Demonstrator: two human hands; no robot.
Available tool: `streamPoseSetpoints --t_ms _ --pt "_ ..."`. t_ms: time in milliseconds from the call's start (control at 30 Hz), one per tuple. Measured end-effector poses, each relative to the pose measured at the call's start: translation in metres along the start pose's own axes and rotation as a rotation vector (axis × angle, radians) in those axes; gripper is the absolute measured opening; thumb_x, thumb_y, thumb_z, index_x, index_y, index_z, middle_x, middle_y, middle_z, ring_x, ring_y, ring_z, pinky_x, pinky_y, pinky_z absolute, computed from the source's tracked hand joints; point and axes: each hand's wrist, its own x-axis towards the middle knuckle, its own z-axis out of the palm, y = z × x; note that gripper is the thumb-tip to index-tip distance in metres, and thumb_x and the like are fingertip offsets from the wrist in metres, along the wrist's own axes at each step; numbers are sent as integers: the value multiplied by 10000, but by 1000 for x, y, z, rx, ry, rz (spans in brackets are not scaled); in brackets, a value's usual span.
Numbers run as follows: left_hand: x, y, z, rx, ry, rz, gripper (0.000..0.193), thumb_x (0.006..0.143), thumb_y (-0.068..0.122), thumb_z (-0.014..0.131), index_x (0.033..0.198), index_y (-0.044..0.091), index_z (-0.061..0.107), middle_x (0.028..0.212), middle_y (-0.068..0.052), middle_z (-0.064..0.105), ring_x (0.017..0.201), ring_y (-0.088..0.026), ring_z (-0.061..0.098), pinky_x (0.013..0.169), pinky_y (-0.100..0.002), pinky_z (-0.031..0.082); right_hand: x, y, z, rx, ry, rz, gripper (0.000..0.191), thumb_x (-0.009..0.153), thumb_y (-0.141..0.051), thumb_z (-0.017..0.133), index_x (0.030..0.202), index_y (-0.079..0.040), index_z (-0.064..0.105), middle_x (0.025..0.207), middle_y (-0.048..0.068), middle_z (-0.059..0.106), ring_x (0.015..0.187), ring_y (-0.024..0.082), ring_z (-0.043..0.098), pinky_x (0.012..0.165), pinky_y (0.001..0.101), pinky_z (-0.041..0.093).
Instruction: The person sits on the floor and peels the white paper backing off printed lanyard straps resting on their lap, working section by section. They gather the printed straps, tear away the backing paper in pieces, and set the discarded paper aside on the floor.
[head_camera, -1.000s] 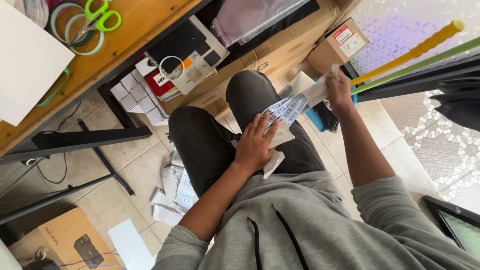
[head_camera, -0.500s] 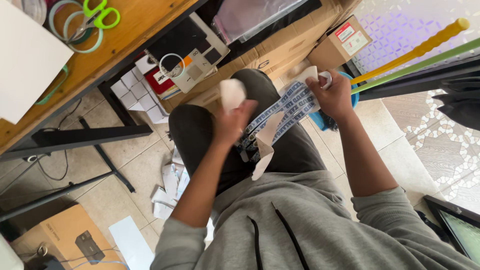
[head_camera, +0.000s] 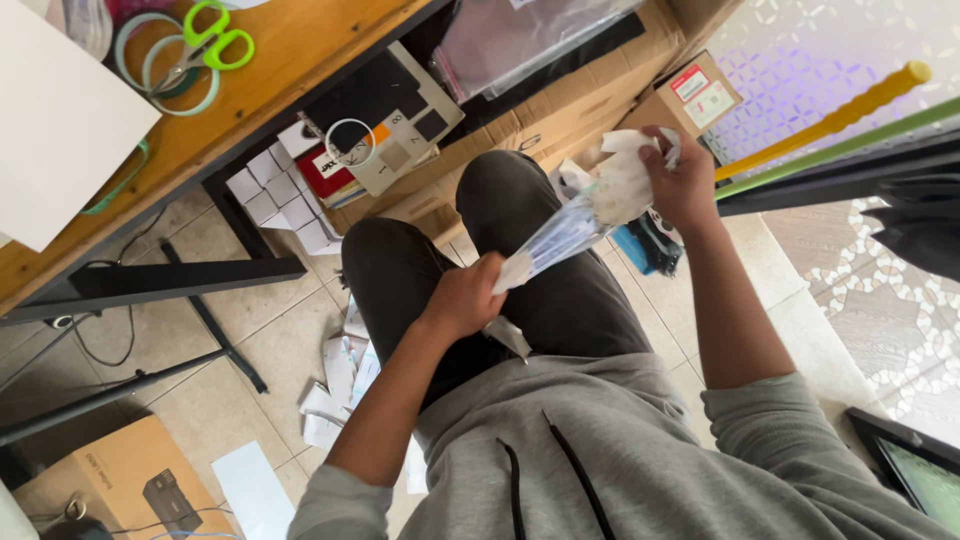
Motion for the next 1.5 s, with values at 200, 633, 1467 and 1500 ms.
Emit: streamPoseSetpoints --t_ms 200,633,1467,1500 --pt "-48 -8 -43 75 -60 -140 338 842 226 695 1082 56 528 1036 -182 690 960 -423 667 783 -524 527 7 11 11 -60 -40 51 192 1086 -154 674 1240 -49 716 1071 120 741 973 216 706 863 352 566" --pt "-11 47 -74 117 440 -38 372 884 229 771 1151 7 638 1154 -142 685 1089 -339 665 949 -439 508 -32 -20 45 21 -748 153 711 691 -229 901 1294 -10 594 1098 105 675 1052 230 625 926 345 483" --pt "-9 -37 -17 164 140 60 277 839 107 662 1094 69 561 961 -156 712 897 -391 693 727 -510 545 -5 39 -19 471 -389 219 266 970 46 580 1205 0 696 1104 49 734 1017 124 696 929 279 570" --pt "-14 -38 -16 179 121 62 272 838 108 660 1087 66 557 957 -159 710 891 -393 692 728 -512 545 -3 51 -22 440 -402 167 284 957 66 571 1204 4 698 1108 53 728 1019 124 684 927 278 560"
